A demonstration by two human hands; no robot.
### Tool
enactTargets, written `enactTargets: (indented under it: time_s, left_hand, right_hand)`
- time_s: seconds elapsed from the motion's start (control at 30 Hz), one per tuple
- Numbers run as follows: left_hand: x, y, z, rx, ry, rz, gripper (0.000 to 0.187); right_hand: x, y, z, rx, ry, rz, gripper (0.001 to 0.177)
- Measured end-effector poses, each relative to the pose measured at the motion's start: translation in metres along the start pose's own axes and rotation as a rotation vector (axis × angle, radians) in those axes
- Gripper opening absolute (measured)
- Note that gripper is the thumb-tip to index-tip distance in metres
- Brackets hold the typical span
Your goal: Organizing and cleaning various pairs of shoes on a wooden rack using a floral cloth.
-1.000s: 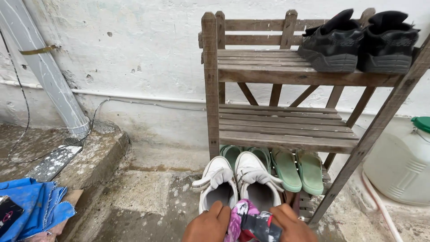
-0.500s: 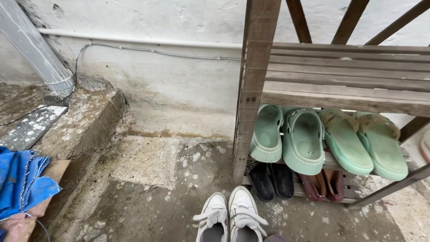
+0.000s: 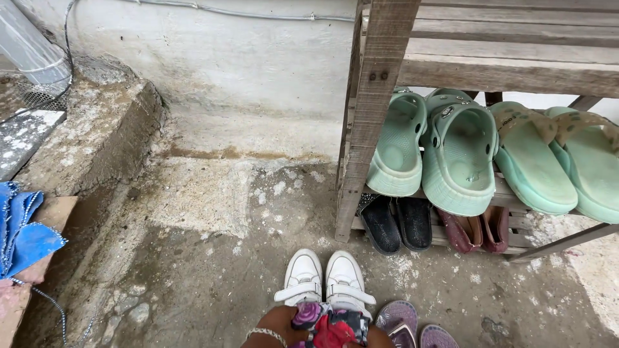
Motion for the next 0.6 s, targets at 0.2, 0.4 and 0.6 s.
enactTargets:
  time_s: [0.2,0.4,0.6]
  left_hand:
    - [-0.030,-0.075,0.070,-0.049,-0.098,-0.049,0.040]
    - [-0.137,-0.245,0.180,-0.106,-0.410,-0.341,0.035]
    - [-0.244,-0.415,0.237,-0.544,-0.395,-0.794,0.052]
  right_hand:
    - [-0.007,0.148,0.072,0.130,-0.082,-0.211,0.040]
    - [-0.083,0.366,0.204,0.415,-0.315,0.117,0.039]
    - [-0.163,0.494,0.335,0.261,-0.646,0.566,0.028]
Point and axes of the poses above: each hand's wrist, its own x-axis towards the middle knuckle, its own z-axis out of the back of the hand, y = z × x, the point moved 4 cm from there along x, towards the middle knuckle, and after that the axes turned 4 degrees about -x, right-handed, at the moved point
